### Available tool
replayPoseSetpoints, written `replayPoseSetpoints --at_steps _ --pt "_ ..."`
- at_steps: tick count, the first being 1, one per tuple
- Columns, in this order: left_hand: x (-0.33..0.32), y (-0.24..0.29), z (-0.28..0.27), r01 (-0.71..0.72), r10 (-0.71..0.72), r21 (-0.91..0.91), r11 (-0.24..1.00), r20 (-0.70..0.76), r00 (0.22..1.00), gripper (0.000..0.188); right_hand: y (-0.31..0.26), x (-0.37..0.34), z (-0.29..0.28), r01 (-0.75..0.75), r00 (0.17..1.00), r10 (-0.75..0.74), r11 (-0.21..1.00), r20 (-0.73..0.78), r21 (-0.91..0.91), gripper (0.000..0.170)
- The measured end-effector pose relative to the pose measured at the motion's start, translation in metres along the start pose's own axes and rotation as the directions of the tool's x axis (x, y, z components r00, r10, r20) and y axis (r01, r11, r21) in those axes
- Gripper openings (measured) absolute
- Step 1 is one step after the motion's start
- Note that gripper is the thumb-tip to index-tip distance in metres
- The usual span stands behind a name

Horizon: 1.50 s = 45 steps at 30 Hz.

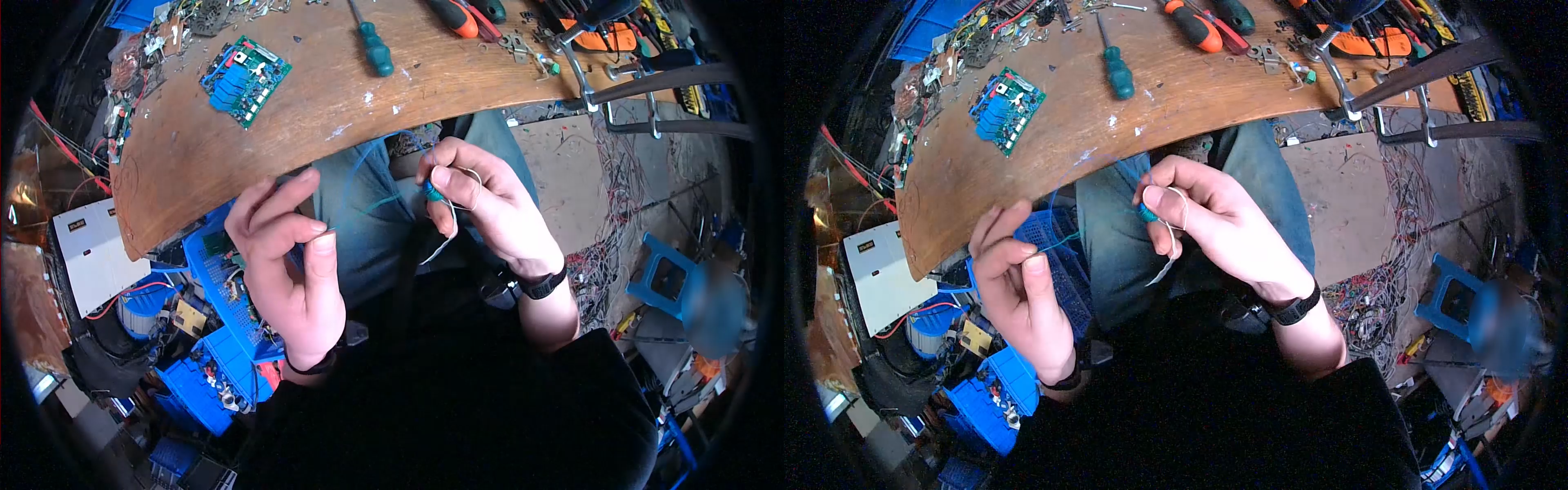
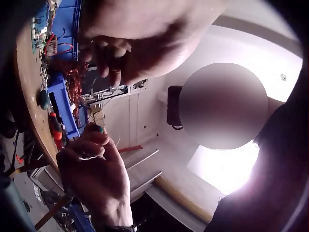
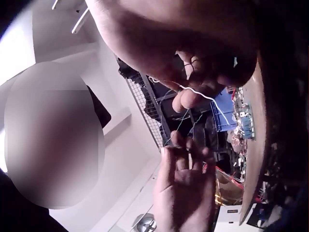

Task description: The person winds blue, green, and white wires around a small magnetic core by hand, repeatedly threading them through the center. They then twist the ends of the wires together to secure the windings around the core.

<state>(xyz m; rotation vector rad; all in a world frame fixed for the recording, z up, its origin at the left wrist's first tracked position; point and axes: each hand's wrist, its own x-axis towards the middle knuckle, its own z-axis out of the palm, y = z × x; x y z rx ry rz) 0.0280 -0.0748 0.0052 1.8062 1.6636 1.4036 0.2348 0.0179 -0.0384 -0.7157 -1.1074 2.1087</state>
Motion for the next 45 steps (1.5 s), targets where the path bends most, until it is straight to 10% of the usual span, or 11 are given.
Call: replayPoseSetpoints --at_steps 1,4,10,12,17,20,25,29,37,41,45 --pt "0.001 -0.001 -0.001 -0.088 0.089 0.2 0.976 0.006 0.996 0.018 -0.002 0.0 0.002 -0.019 1.0 0.019 1.0 0.012 -0.002 0.027" --pt "-0.002 0.009 0.0 0.27 -0.251 -0.331 0.904 0.1 0.963 0.015 -0.005 0.0 -0.001 -0.089 0.994 0.087 0.996 0.069 0.02 0.026" --pt "0.004 -0.02 -0.007 0.468 -0.374 -0.673 0.572 0.293 0.88 0.011 -0.006 -0.005 0.005 -0.216 0.967 0.144 0.905 0.212 0.367 0.024" --pt "0.002 -0.034 -0.002 0.58 -0.27 -0.814 -0.028 0.565 0.78 0.015 -0.001 -0.004 0.003 -0.246 0.929 0.098 0.884 0.357 0.396 0.022" --pt "-0.003 -0.034 0.005 0.597 -0.108 -0.675 -0.433 0.697 0.709 0.018 0.008 -0.004 0.004 -0.269 0.93 0.081 0.816 0.358 0.512 0.021" --pt "-0.002 -0.029 0.009 0.564 -0.178 -0.724 -0.398 0.664 0.727 0.015 0.012 -0.002 0.002 -0.244 0.892 -0.049 0.783 0.449 0.572 0.018" --pt "-0.005 -0.034 0.033 0.609 -0.473 -0.711 0.351 0.427 0.771 0.009 0.015 -0.005 0.004 -0.26 0.88 -0.083 0.738 0.467 0.622 0.014" --pt "-0.007 -0.03 0.04 0.425 -0.373 -0.152 0.892 0.283 0.884 0.005 0.015 -0.003 0.004 -0.183 0.901 -0.116 0.771 0.418 0.609 0.014" --pt "0.007 0.012 -0.013 0.213 -0.113 -0.205 0.955 0.411 0.905 0.012 0.005 0.0 -0.007 0.044 0.968 -0.159 0.866 0.192 0.497 0.017" --pt "-0.003 0.002 -0.027 0.027 0.076 -0.407 0.913 0.235 0.969 0.016 0.006 0.001 -0.01 0.012 0.951 -0.157 0.879 0.266 0.477 0.021" --pt "0.001 0.002 -0.016 -0.236 0.234 -0.168 0.957 -0.031 0.972 0.012 0.007 0.0 -0.002 -0.16 0.965 0.049 0.891 0.259 0.426 0.018"
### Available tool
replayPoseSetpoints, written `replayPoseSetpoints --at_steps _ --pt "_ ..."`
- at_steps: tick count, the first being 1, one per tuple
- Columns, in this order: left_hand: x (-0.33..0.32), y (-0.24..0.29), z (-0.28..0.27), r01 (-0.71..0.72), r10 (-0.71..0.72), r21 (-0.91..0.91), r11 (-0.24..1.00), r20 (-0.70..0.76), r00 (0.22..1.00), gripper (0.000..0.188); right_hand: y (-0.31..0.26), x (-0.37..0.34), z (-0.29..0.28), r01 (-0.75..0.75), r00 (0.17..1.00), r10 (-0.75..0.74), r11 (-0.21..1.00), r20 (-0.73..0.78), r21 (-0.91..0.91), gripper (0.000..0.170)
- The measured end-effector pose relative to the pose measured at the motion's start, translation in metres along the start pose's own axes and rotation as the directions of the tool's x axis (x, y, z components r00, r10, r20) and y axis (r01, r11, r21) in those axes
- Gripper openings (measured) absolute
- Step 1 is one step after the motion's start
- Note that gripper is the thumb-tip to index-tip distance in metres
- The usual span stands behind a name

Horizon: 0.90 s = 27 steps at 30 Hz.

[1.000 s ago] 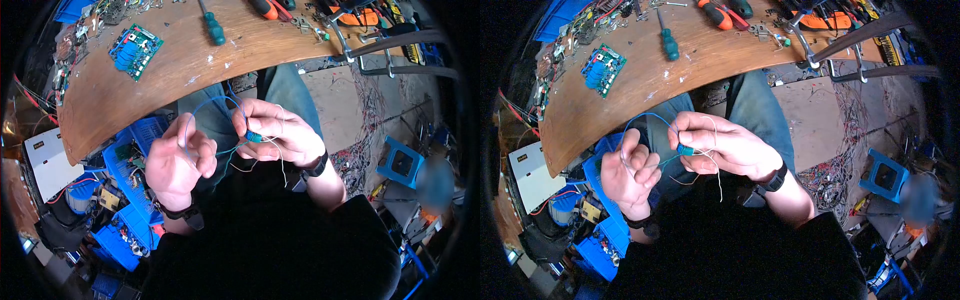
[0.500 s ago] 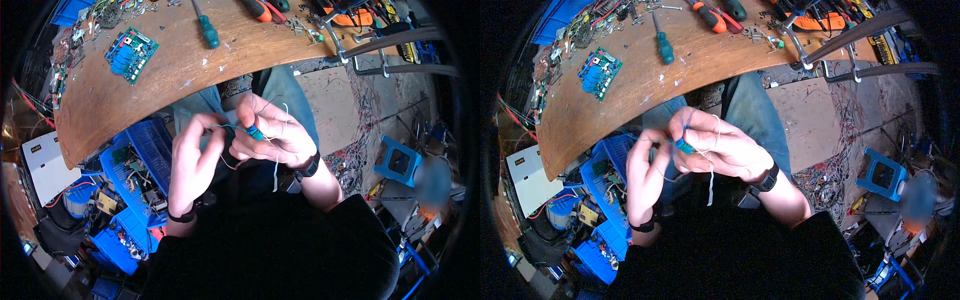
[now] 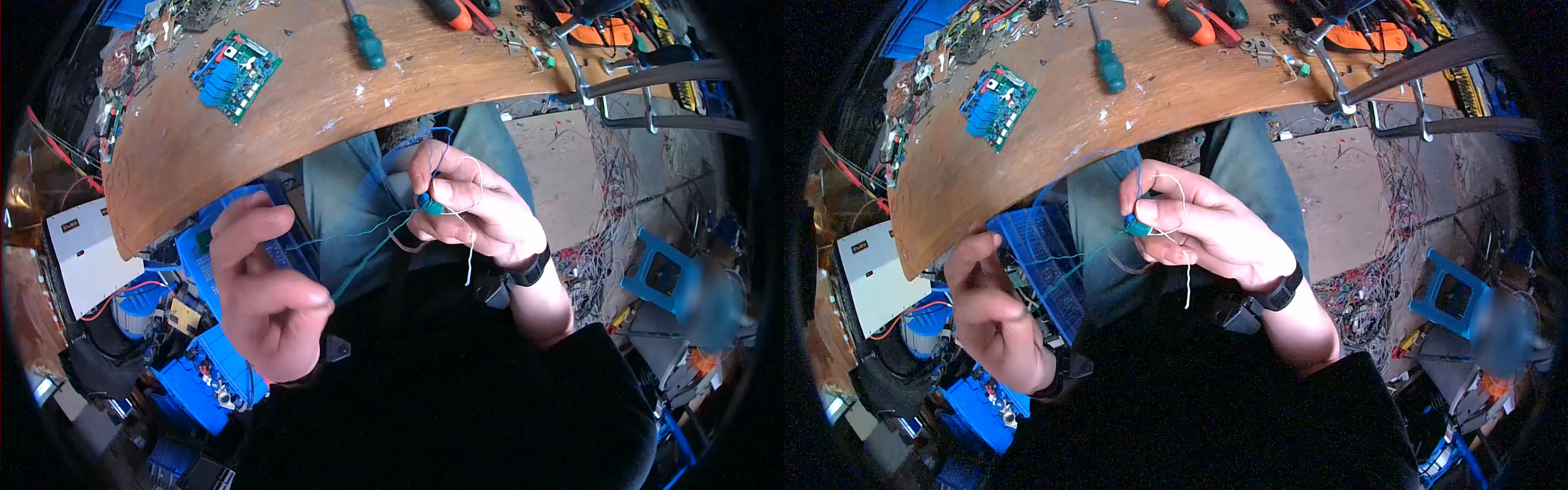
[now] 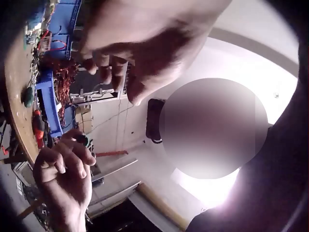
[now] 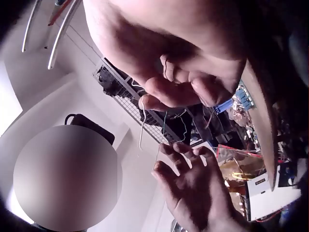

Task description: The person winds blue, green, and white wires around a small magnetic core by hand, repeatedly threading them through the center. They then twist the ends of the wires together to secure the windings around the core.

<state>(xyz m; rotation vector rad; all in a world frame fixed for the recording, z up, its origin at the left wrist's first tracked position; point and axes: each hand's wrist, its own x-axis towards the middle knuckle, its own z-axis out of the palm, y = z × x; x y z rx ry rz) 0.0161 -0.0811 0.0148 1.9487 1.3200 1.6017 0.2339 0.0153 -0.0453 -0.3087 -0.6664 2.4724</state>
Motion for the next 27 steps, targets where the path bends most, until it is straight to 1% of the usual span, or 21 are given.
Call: replayPoseSetpoints --at_steps 1,3,4,5,7,8,9,11,12,13,15,16,17,18,19,20,21,23,24,25,27 --pt "-0.001 0.001 0.001 0.003 -0.003 0.002 1.0 0.001 1.0 0.012 0.0 0.0 0.001 -0.002 1.0 0.002 1.0 0.0 0.003 0.018" --pt "-0.001 0.004 0.006 0.231 -0.236 -0.057 0.971 -0.112 0.965 0.006 -0.002 -0.002 0.001 -0.071 0.993 0.065 0.995 0.097 0.069 0.015" --pt "0.001 0.006 0.008 0.32 -0.327 -0.083 0.944 -0.092 0.941 0.01 0.001 -0.002 -0.001 -0.073 0.986 0.05 0.987 0.16 0.143 0.014" --pt "0.001 0.004 0.005 0.322 -0.329 -0.086 0.943 -0.091 0.94 0.01 0.005 -0.003 -0.002 -0.074 0.987 0.051 0.987 0.155 0.143 0.014" --pt "0.001 -0.005 -0.002 0.494 -0.505 -0.381 0.782 0.079 0.86 0.013 0.007 -0.006 -0.003 -0.093 0.979 0.059 0.981 0.194 0.171 0.016" --pt "0.002 -0.008 0.002 0.553 -0.57 -0.405 0.729 0.088 0.817 0.015 0.006 -0.006 -0.001 -0.107 0.979 0.077 0.982 0.188 0.154 0.019" --pt "0.001 -0.015 0.003 0.554 -0.571 -0.406 0.727 0.091 0.816 0.015 0.005 -0.006 0.0 -0.106 0.98 0.077 0.982 0.185 0.154 0.019" --pt "-0.001 -0.03 0.005 0.616 -0.605 -0.698 0.366 0.325 0.727 0.012 0.004 -0.005 0.001 -0.193 0.962 0.164 0.974 0.221 0.121 0.019" --pt "0.003 -0.024 0.019 0.649 -0.674 -0.676 0.348 0.3 0.675 0.011 0.003 -0.006 0.003 -0.213 0.962 0.193 0.973 0.195 0.091 0.021" --pt "-0.005 -0.039 0.015 0.629 -0.58 -0.754 0.19 0.431 0.691 0.011 0.006 -0.007 0.004 -0.214 0.962 0.194 0.973 0.192 0.089 0.021" --pt "-0.01 -0.048 0.025 0.743 -0.701 -0.636 0.21 0.432 0.568 0.012 0.013 -0.005 0.004 -0.101 0.971 0.055 0.977 0.235 0.187 0.022" --pt "-0.011 -0.051 0.033 0.804 -0.757 -0.505 0.315 0.377 0.534 0.011 0.013 -0.004 0.003 -0.096 0.965 0.039 0.973 0.261 0.211 0.02" --pt "-0.012 -0.051 0.04 0.816 -0.739 -0.327 0.477 0.353 0.574 0.009 0.013 -0.002 0.003 -0.092 0.966 0.039 0.975 0.255 0.201 0.02" --pt "-0.012 -0.047 0.045 0.745 -0.667 -0.154 0.65 0.354 0.655 0.008 0.013 0.0 0.004 -0.042 0.98 0.001 0.978 0.198 0.203 0.019" --pt "-0.013 -0.042 0.048 0.622 -0.585 0.025 0.782 0.371 0.721 0.008 0.014 0.001 0.004 0.008 0.99 -0.037 0.979 0.138 0.205 0.017" --pt "-0.016 -0.044 0.049 0.555 -0.509 0.012 0.832 0.417 0.753 0.01 0.016 0.002 0.0 0.052 0.985 -0.084 0.978 0.152 0.2 0.015" --pt "-0.006 -0.03 0.047 0.537 -0.523 0.108 0.837 0.452 0.723 0.012 0.013 0.001 0.0 0.053 0.986 -0.082 0.98 0.147 0.193 0.015" --pt "0.0 -0.027 0.036 0.4 -0.376 0.096 0.912 0.588 0.716 0.012 0.009 0.002 0.001 0.079 0.993 -0.097 0.969 0.068 0.236 0.016" --pt "0.007 -0.025 0.023 0.414 -0.318 0.024 0.91 0.68 0.66 0.012 0.007 0.001 -0.001 0.077 0.993 -0.097 0.963 0.066 0.257 0.016" --pt "0.014 -0.019 0.013 0.409 -0.245 -0.067 0.91 0.711 0.66 0.012 0.006 0.0 -0.002 0.075 0.997 -0.082 0.957 0.014 0.279 0.017" --pt "0.011 -0.02 -0.01 0.508 -0.199 -0.257 0.823 0.707 0.679 0.014 0.0 -0.001 0.002 0.089 0.995 -0.098 0.967 0.029 0.24 0.014"
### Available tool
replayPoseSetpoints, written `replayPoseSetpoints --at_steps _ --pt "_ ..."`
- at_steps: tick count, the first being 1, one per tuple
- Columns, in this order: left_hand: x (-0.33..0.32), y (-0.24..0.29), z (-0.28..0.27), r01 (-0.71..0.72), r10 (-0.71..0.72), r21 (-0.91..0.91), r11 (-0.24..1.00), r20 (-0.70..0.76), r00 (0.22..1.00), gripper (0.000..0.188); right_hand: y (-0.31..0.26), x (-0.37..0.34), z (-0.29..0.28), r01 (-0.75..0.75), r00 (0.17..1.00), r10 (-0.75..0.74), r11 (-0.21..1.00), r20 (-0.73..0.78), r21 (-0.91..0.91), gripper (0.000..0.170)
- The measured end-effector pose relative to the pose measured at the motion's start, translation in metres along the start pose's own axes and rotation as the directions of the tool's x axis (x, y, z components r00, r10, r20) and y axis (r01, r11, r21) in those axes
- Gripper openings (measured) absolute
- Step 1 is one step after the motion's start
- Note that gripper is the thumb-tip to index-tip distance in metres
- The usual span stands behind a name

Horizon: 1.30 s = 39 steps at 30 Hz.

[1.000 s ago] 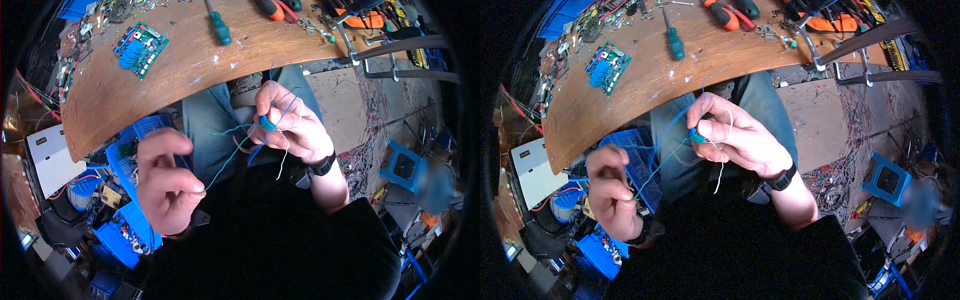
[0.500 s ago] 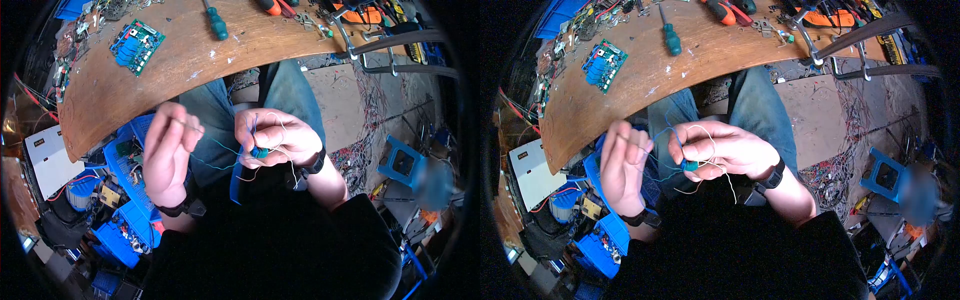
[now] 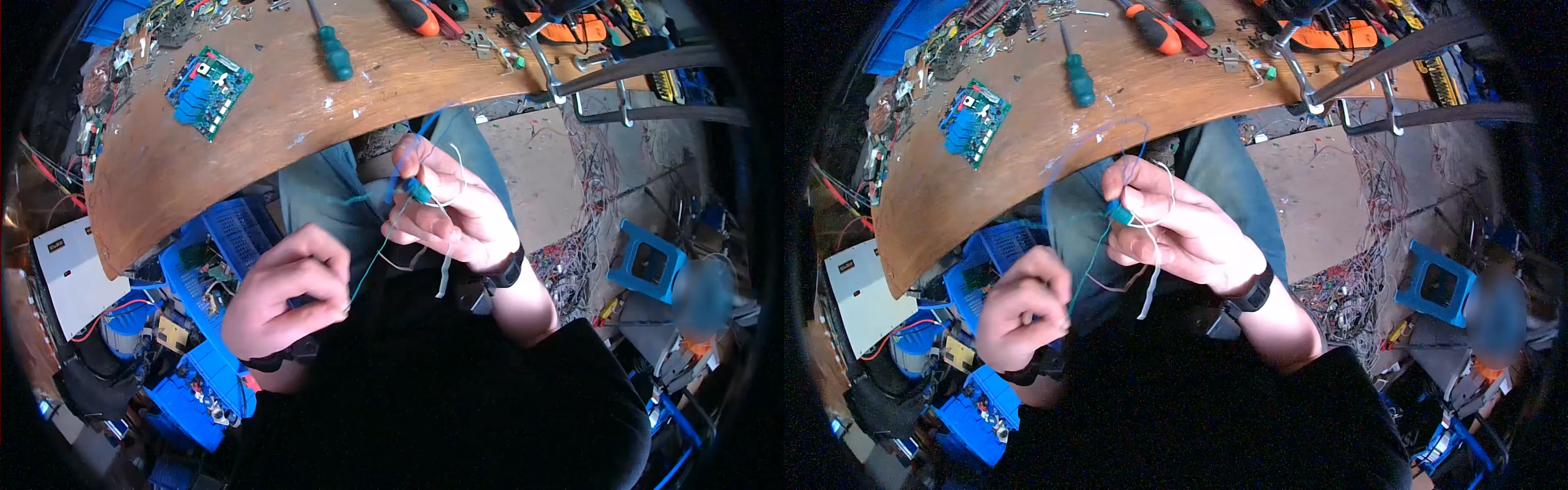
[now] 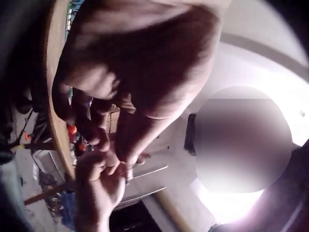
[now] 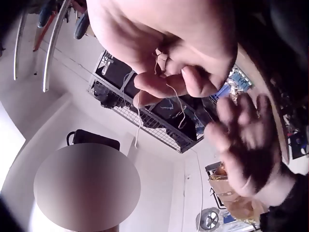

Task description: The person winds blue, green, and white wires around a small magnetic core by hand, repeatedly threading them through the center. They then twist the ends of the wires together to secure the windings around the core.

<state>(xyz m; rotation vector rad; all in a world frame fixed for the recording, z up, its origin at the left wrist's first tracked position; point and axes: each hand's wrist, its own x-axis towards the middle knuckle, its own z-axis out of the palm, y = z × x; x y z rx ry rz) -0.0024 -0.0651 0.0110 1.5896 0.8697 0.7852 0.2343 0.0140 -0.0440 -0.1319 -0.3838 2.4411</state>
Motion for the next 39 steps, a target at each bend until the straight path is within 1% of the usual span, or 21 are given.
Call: replayPoseSetpoints --at_steps 2,5,7,8,9,10,11,12,14,16,18,19,20,23,28,30,32,34,35,36,39 --pt "-0.002 -0.01 -0.006 -0.197 0.202 -0.172 0.965 0.008 0.979 0.015 0.001 0.001 -0.001 -0.018 0.996 0.013 0.998 0.085 0.059 0.015" --pt "-0.004 -0.005 -0.001 -0.239 0.226 -0.265 0.934 -0.078 0.971 0.016 0.008 0.002 0.002 -0.019 0.999 0.019 1.0 0.037 0.003 0.014" --pt "0.0 0.011 -0.002 -0.124 0.124 -0.011 0.992 -0.013 0.992 0.012 0.006 0.003 0.006 -0.025 1.0 0.025 1.0 -0.01 -0.005 0.012" --pt "0.001 0.013 0.005 -0.123 0.123 -0.012 0.992 -0.014 0.992 0.012 0.006 0.004 0.008 -0.029 0.998 0.028 0.999 -0.056 -0.014 0.011" --pt "0.003 0.015 0.015 -0.093 0.1 0.047 0.995 -0.19 0.977 0.007 0.006 0.003 0.006 -0.048 0.998 0.048 0.999 -0.039 -0.011 0.013" --pt "0.002 0.015 0.021 -0.051 0.084 0.099 0.994 -0.361 0.929 0.024 0.006 0.003 0.007 -0.05 0.998 0.049 0.999 -0.036 -0.009 0.013" --pt "-0.006 0.009 0.019 -0.028 0.057 0.067 0.997 -0.475 0.878 0.015 0.006 0.003 0.008 -0.035 0.998 0.034 0.999 -0.046 -0.022 0.014" --pt "0.001 0.014 0.037 -0.052 0.034 -0.003 0.999 -0.719 0.694 0.015 0.006 0.003 0.009 -0.022 0.998 0.02 0.999 -0.055 -0.035 0.015" --pt "0.007 0.013 0.045 0.131 0.292 0.411 0.902 -0.806 0.515 0.011 0.005 0.002 0.011 -0.021 0.996 0.014 0.996 -0.084 -0.085 0.015" --pt "0.01 0.024 0.036 0.195 0.402 0.729 0.656 -0.557 0.727 0.015 0.007 0.002 0.007 -0.006 1.0 0.009 0.988 0.023 -0.152 0.017" --pt "0.019 0.02 0.04 0.149 0.352 0.725 0.672 -0.49 0.798 0.022 0.009 0.0 0.011 -0.008 1.0 0.008 0.978 -0.004 -0.208 0.017" --pt "0.022 0.01 0.044 0.122 0.382 0.709 0.694 -0.507 0.772 0.023 0.008 -0.002 0.014 -0.009 1.0 0.01 0.947 0.0 -0.32 0.017" --pt "0.024 0.012 0.044 0.107 0.354 0.695 0.712 -0.486 0.799 0.022 0.007 -0.003 0.017 -0.009 1.0 0.011 0.904 0.001 -0.428 0.017" --pt "0.024 0.002 0.049 0.023 0.415 0.658 0.752 -0.501 0.759 0.023 0.008 -0.003 0.017 -0.01 0.999 0.027 0.911 0.035 -0.412 0.019" --pt "0.021 0.0 0.05 -0.054 0.448 0.633 0.772 -0.483 0.753 0.022 0.003 -0.008 0.022 -0.025 0.996 0.058 0.897 0.061 -0.442 0.021" --pt "0.019 -0.001 0.055 -0.034 0.362 0.504 0.863 -0.569 0.738 0.019 0.004 -0.007 0.031 0.042 0.999 -0.025 0.852 0.04 -0.522 0.026" --pt "0.015 -0.004 0.063 -0.041 0.327 0.449 0.893 -0.583 0.744 0.018 0.004 -0.01 0.026 0.041 0.998 -0.012 0.843 0.057 -0.536 0.03" --pt "0.016 -0.001 0.07 -0.069 0.108 0.085 0.994 -0.667 0.737 0.018 0.002 -0.012 0.031 0.109 0.994 -0.097 0.75 0.055 -0.653 0.032" --pt "0.016 -0.001 0.067 -0.072 0.147 0.142 0.987 -0.637 0.757 0.019 0.0 -0.012 0.026 0.158 0.987 -0.117 0.682 0.107 -0.714 0.034" --pt "0.016 -0.002 0.067 -0.073 0.147 0.141 0.987 -0.636 0.758 0.019 -0.001 -0.013 0.026 0.158 0.987 -0.118 0.681 0.106 -0.715 0.034" --pt "0.013 -0.011 0.068 -0.163 0.086 -0.064 0.985 -0.635 0.768 0.025 0.0 -0.012 0.029 0.184 0.982 -0.152 0.597 0.115 -0.781 0.034"
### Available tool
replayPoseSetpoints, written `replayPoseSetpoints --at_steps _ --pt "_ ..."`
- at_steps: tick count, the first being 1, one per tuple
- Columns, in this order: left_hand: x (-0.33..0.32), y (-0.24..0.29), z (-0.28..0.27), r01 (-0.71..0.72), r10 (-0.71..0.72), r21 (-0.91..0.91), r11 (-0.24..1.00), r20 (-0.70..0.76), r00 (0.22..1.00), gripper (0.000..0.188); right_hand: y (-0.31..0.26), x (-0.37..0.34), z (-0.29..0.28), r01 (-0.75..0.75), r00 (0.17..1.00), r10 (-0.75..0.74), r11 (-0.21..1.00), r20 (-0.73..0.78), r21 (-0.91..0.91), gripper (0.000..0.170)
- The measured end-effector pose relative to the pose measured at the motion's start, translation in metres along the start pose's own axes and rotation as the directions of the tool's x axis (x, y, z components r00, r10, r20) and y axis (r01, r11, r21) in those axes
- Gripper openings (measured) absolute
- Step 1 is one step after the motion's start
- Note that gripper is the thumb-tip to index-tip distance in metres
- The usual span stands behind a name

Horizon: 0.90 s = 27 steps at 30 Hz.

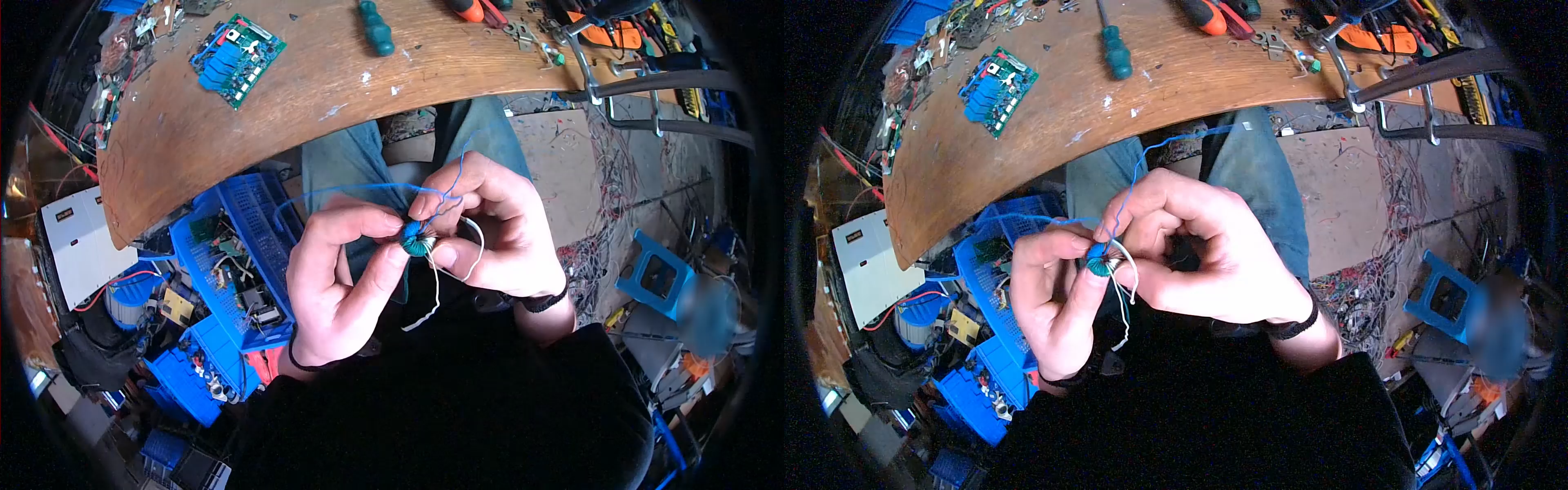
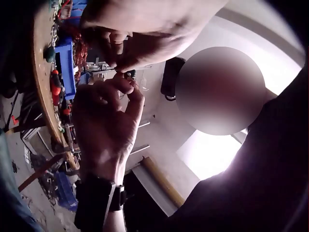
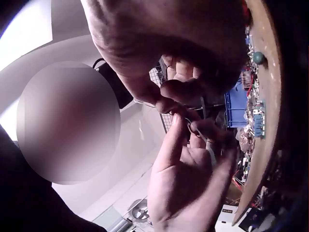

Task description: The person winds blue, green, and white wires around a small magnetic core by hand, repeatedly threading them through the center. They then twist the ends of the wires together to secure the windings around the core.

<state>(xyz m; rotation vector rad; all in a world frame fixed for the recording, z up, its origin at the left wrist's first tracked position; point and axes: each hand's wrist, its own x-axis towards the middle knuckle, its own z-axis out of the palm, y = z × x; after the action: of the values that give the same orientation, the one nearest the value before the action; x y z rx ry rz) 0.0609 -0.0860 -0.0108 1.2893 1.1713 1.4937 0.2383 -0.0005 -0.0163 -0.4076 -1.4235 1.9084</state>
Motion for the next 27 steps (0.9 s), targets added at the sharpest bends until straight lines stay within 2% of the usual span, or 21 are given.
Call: replayPoseSetpoints --at_steps 1,3,5,7,9,11,12,14,18,25,27 --pt "-0.001 0.001 0.001 0.0 0.0 0.003 1.0 0.0 1.0 0.025 0.002 0.0 0.003 0.037 0.999 -0.038 0.999 -0.03 -0.035 0.033" --pt "-0.002 0.005 0.004 0.011 -0.012 -0.108 0.994 -0.01 1.0 0.031 0.001 0.0 0.005 0.074 0.995 -0.078 0.995 -0.059 -0.068 0.032" --pt "-0.004 -0.001 0.004 -0.017 0.016 -0.093 0.996 -0.017 1.0 0.034 -0.005 0.0 0.004 0.029 0.999 -0.036 0.967 -0.024 -0.253 0.03" --pt "-0.004 -0.003 0.007 -0.071 0.069 -0.087 0.994 -0.025 0.997 0.032 -0.004 0.002 0.005 0.071 0.994 -0.09 0.961 -0.058 -0.266 0.029" --pt "-0.004 -0.001 0.006 -0.056 0.052 -0.093 0.994 -0.046 0.998 0.029 -0.011 0.001 0.004 0.074 0.995 -0.096 0.907 -0.033 -0.415 0.029" --pt "-0.001 -0.001 0.0 -0.128 0.125 0.069 0.989 0.037 0.991 0.029 -0.011 0.002 0.005 0.085 0.994 -0.107 0.909 -0.03 -0.409 0.029" --pt "-0.002 -0.001 0.001 -0.127 0.125 0.07 0.989 0.039 0.991 0.029 -0.011 0.002 0.005 0.096 0.993 -0.116 0.91 -0.027 -0.403 0.029" --pt "-0.002 0.001 0.003 -0.084 0.084 -0.025 0.996 0.01 0.996 0.03 -0.009 0.001 0.005 0.099 0.992 -0.122 0.911 -0.032 -0.401 0.029" --pt "-0.003 0.002 0.009 0.0 -0.003 -0.101 0.995 -0.029 1.0 0.032 -0.008 0.001 0.004 0.131 0.984 -0.166 0.916 -0.06 -0.378 0.029" --pt "-0.003 -0.001 0.012 -0.037 0.033 -0.109 0.993 -0.043 0.999 0.035 -0.006 0.002 0.007 0.118 0.984 -0.16 0.912 -0.077 -0.392 0.028" --pt "-0.003 0.003 0.017 -0.064 0.049 -0.097 0.993 -0.149 0.988 0.032 -0.007 0.002 0.007 0.088 0.988 -0.133 0.893 -0.073 -0.441 0.028"
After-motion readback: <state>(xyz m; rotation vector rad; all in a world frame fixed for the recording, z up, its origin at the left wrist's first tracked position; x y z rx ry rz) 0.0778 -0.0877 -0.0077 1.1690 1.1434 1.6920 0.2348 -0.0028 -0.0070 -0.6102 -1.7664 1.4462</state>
